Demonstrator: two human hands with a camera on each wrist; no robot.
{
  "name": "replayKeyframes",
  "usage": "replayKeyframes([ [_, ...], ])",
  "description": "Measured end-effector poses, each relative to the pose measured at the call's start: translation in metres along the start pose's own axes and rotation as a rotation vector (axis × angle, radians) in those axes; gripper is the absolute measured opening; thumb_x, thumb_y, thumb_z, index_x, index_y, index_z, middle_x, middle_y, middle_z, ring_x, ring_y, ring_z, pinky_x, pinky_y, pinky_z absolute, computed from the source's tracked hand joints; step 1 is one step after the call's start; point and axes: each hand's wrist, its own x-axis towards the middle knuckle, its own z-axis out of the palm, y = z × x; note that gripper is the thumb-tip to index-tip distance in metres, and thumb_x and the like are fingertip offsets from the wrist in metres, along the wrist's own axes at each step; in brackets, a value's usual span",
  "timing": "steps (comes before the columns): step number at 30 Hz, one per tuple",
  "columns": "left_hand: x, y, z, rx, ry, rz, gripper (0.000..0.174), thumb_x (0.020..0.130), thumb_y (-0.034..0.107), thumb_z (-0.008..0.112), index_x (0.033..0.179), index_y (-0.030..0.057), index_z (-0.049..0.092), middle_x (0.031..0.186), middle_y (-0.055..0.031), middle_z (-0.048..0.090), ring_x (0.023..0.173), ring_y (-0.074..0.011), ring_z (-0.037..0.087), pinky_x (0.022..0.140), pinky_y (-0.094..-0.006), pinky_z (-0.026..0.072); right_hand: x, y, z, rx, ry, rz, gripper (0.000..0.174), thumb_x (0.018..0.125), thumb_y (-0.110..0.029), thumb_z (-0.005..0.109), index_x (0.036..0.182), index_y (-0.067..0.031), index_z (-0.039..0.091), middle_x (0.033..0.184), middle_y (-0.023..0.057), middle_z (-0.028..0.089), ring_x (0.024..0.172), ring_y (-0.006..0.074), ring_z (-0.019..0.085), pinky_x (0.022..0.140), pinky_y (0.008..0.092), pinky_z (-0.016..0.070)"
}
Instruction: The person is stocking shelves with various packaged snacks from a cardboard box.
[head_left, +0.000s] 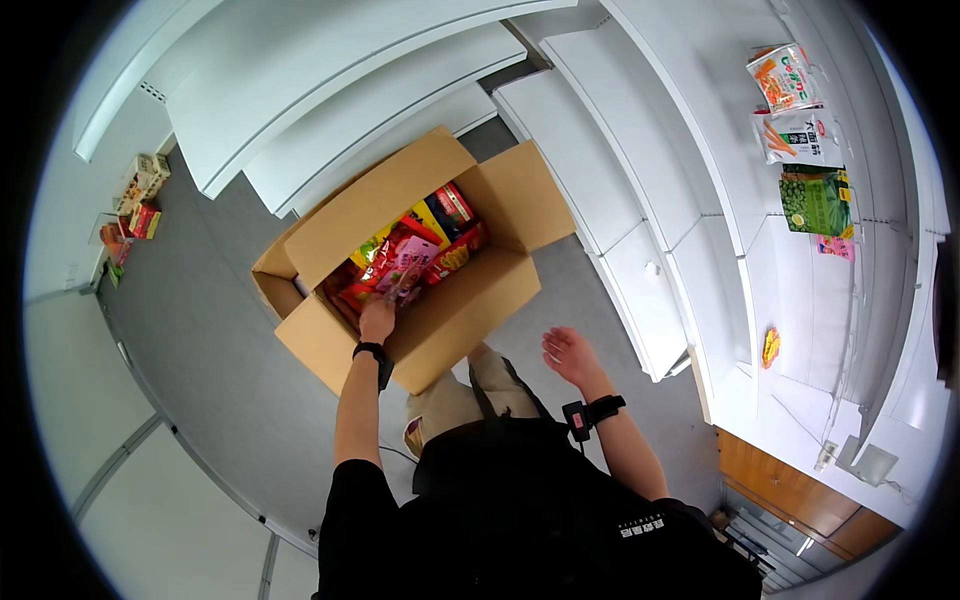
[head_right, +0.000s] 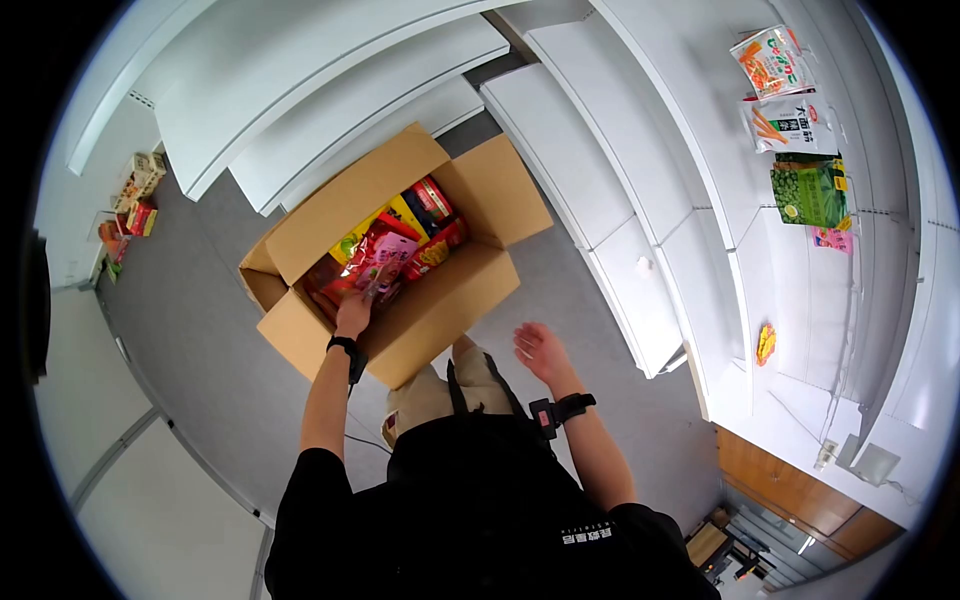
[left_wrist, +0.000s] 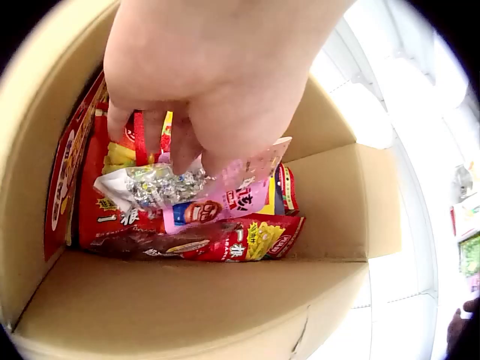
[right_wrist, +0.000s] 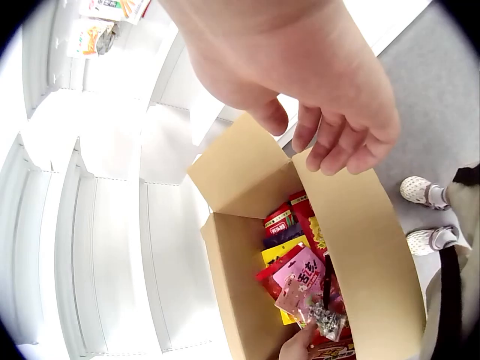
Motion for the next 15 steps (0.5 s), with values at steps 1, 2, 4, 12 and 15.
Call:
replayKeyframes([
  [1, -0.002, 0.002, -0.004, -0.027, 0.058, 0.048, 0.028, 0.087, 0.025, 0.053, 0.095, 0.0017, 0.066, 0.103, -0.0174, 0.061, 0.091, -0.038, 0.06, 0.083, -0.046, 0.0475, -0.002, 0.0, 0.002, 0.006, 0.0, -0.007, 0.027, 0.087, -0.029, 0.058, 0.104, -0.0088, 0.058, 0.107, 0.0077, 0.062, 0.099, 0.022, 0.055, 0.085, 0.037, 0.045],
  [2, -0.004, 0.004, -0.008, -0.054, 0.108, 0.097, 0.027, 0.087, 0.024, 0.053, 0.095, 0.0014, 0.066, 0.104, -0.0167, 0.061, 0.091, -0.0374, 0.06, 0.082, -0.0453, 0.0477, -0.004, 0.0, 0.004, 0.014, -0.002, -0.014, 0.027, 0.087, -0.029, 0.058, 0.104, -0.0087, 0.058, 0.107, 0.0077, 0.062, 0.099, 0.022, 0.055, 0.085, 0.037, 0.045],
  [4, -0.009, 0.014, -0.019, -0.103, 0.205, 0.2, 0.026, 0.088, 0.022, 0.053, 0.094, 0.0009, 0.067, 0.105, -0.0153, 0.061, 0.091, -0.0362, 0.06, 0.082, -0.0437, 0.048, -0.005, 0.001, 0.007, 0.036, -0.027, -0.023, 0.025, 0.087, -0.028, 0.058, 0.103, -0.0084, 0.058, 0.106, 0.0078, 0.062, 0.098, 0.0219, 0.055, 0.084, 0.0369, 0.0453],
  [12, -0.046, 0.09, -0.089, -0.327, 0.192, 0.358, 0.025, 0.091, 0.017, 0.051, 0.097, -0.0036, 0.065, 0.108, -0.0149, 0.06, 0.1, -0.0306, 0.058, 0.089, -0.0348, 0.045, -0.006, 0.004, 0.019, 0.09, -0.152, -0.085, 0.021, 0.089, -0.027, 0.056, 0.1, -0.0097, 0.058, 0.103, 0.0067, 0.063, 0.096, 0.021, 0.056, 0.083, 0.0363, 0.0451],
  [15, -0.061, 0.118, -0.105, -0.33, 0.194, 0.487, 0.023, 0.091, 0.014, 0.051, 0.096, -0.0041, 0.064, 0.107, -0.0145, 0.06, 0.099, -0.03, 0.058, 0.088, -0.0339, 0.0452, -0.019, 0.0, 0.03, 0.071, -0.201, -0.155, 0.02, 0.089, -0.027, 0.056, 0.1, -0.0106, 0.058, 0.102, 0.0052, 0.063, 0.095, 0.0191, 0.056, 0.082, 0.0352, 0.0451],
])
